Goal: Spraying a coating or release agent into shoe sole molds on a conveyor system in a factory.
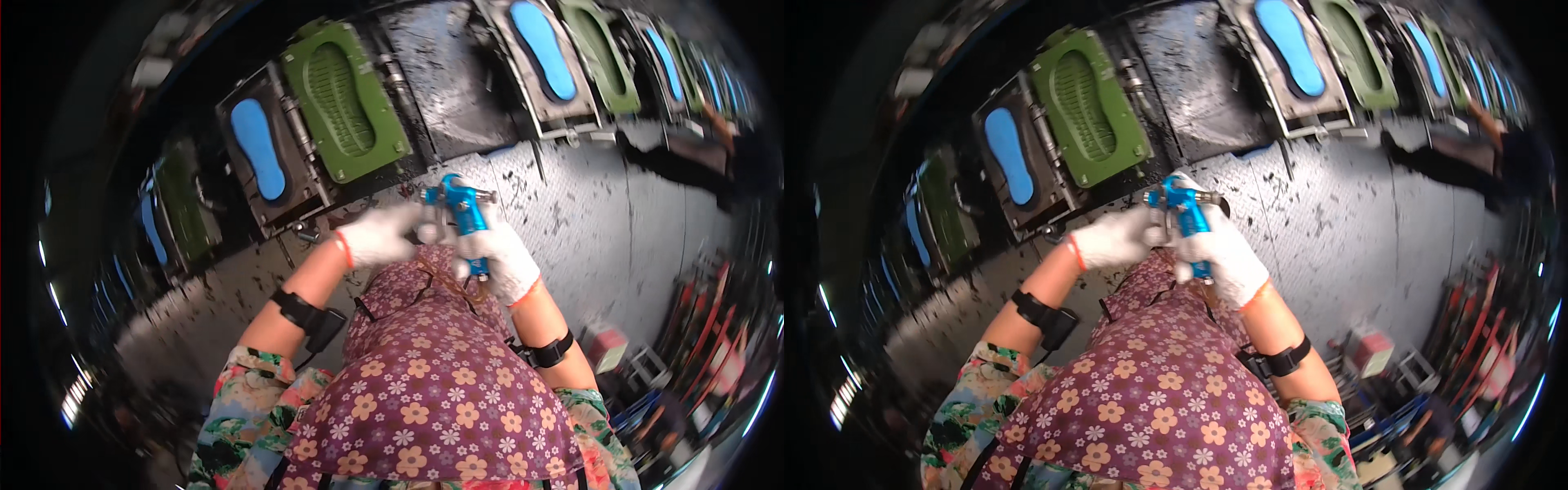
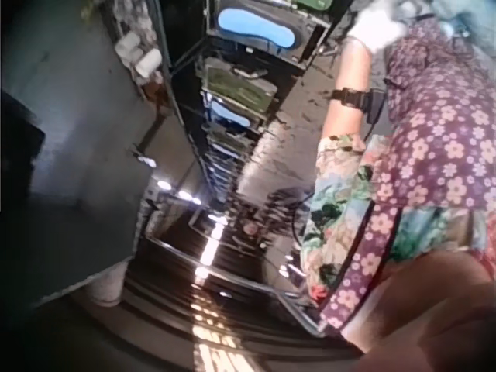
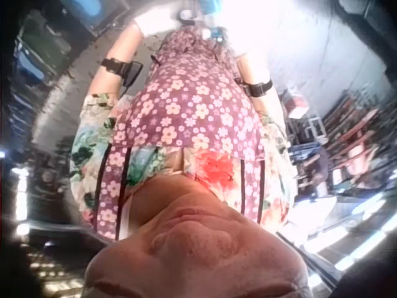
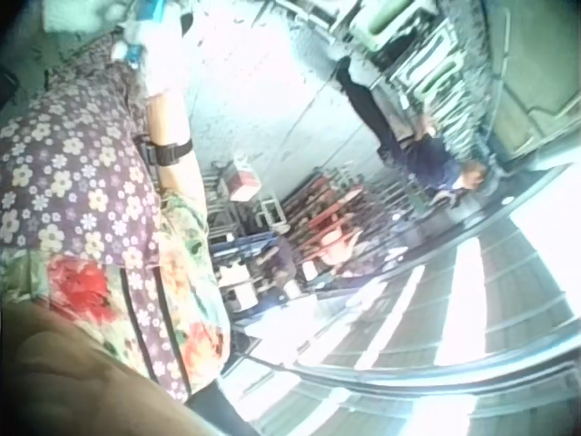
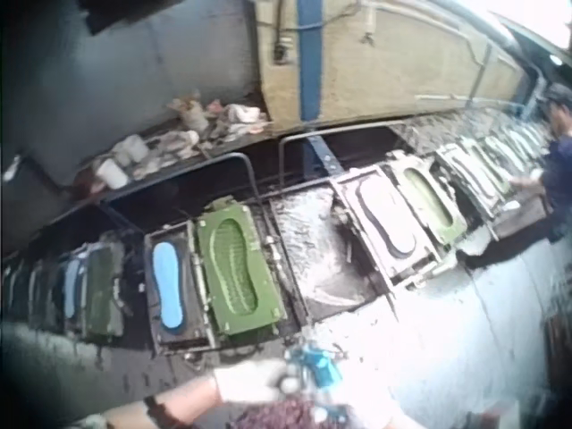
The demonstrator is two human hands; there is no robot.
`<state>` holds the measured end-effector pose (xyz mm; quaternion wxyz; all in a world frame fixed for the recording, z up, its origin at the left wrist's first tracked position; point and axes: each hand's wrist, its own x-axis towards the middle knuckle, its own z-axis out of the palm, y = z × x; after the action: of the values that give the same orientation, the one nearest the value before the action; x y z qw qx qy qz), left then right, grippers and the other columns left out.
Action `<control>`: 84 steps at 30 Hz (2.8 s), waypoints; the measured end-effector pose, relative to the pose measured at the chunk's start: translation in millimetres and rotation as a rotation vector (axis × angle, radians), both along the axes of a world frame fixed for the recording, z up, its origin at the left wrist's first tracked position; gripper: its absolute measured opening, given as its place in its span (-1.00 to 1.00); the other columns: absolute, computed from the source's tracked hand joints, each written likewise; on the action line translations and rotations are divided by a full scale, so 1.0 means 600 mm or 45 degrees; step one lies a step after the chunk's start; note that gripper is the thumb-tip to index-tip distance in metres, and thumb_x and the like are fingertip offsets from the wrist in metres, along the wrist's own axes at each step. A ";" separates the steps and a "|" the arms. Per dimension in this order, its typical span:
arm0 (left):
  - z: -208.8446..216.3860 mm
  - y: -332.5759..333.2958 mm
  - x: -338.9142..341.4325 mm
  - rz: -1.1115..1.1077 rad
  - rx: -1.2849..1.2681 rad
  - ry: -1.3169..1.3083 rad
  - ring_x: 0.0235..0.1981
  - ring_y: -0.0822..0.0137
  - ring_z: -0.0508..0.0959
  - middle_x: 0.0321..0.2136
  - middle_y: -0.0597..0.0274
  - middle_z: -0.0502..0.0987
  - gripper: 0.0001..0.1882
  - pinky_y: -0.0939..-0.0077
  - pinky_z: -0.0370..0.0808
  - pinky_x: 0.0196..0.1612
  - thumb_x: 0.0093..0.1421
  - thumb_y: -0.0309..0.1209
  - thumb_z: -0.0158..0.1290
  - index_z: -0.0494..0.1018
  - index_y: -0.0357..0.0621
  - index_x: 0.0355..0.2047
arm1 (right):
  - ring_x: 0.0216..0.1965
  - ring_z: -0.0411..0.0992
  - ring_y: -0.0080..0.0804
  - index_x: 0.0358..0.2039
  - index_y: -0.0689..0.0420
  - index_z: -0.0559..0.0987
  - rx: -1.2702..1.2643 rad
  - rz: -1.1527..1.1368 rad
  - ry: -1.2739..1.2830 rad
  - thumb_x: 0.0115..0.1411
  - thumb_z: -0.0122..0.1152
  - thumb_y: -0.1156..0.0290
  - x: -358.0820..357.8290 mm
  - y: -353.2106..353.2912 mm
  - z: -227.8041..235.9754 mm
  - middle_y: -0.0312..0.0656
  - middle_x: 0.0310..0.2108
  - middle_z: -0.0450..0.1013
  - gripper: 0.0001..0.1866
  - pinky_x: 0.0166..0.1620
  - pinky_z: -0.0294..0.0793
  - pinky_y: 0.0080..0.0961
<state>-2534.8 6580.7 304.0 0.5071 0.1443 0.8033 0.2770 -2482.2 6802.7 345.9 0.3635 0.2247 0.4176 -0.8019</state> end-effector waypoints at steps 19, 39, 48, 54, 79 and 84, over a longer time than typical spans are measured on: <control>-0.094 -0.059 0.328 1.631 0.612 -0.501 -0.18 0.44 0.57 -0.18 0.29 0.57 -0.67 0.54 0.50 -0.08 0.34 -0.37 0.11 0.48 -0.26 0.05 | 0.12 0.44 -0.35 0.36 0.20 0.31 0.560 -0.046 1.609 0.30 -0.03 0.64 -0.495 -0.233 -0.047 -0.10 0.16 0.47 -0.42 0.20 0.38 -0.49; -0.092 0.252 0.183 0.920 0.668 -0.684 -0.27 0.55 0.50 -0.31 0.36 0.60 -0.70 0.59 0.47 -0.12 0.36 -0.27 0.18 0.60 -0.29 -0.11 | -0.50 0.38 -0.56 0.46 -0.11 0.22 1.217 0.277 0.492 -0.02 -0.01 0.79 -0.352 0.464 0.026 -0.25 -0.19 0.46 -0.03 -0.55 0.38 -0.60; -0.012 0.434 0.052 1.260 1.142 -0.554 -0.47 0.55 0.44 -0.48 0.38 0.47 -0.54 0.65 0.35 -0.43 0.44 -0.21 0.09 0.43 -0.37 0.12 | -0.17 0.53 -0.22 0.26 0.18 0.42 1.801 0.473 1.908 0.28 0.13 0.38 -0.714 0.486 -0.033 -0.14 -0.07 0.55 -0.48 -0.01 0.53 -0.30; -0.024 0.510 0.008 1.147 1.310 -0.591 -0.51 0.57 0.41 -0.49 0.32 0.50 -0.67 0.66 0.38 -0.45 0.49 -0.34 -0.06 0.46 -0.38 0.06 | -0.33 0.41 -0.38 -0.02 0.21 0.49 1.897 1.068 1.370 0.31 -0.02 0.41 -0.680 0.485 0.079 -0.16 -0.28 0.49 -0.72 -0.20 0.46 -0.40; -0.016 0.684 0.018 0.338 0.365 0.841 0.06 0.00 0.52 -0.08 0.17 0.60 -0.70 0.05 0.38 0.21 0.16 -0.42 0.16 0.58 -0.09 -0.07 | -0.17 0.60 -0.13 0.11 0.37 0.42 -0.362 -0.566 0.801 0.05 0.11 0.67 -0.586 0.794 -0.015 0.12 -0.06 0.52 -0.47 -0.36 0.69 -0.59; -0.003 0.676 -0.173 0.451 0.086 1.237 0.06 -0.03 0.54 0.02 0.00 0.56 -0.70 0.12 0.46 0.16 0.24 -0.39 0.09 0.53 -0.16 -0.03 | 0.00 0.57 -0.18 0.28 0.31 0.35 -0.834 -0.574 0.234 0.04 0.25 0.60 -0.386 0.815 -0.047 0.08 0.19 0.44 -0.28 -0.45 0.64 -0.69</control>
<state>-2638.7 6986.5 302.4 0.0160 0.1345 0.9488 0.2855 -2713.5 7291.4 317.6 0.1921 0.1105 0.1111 -0.9688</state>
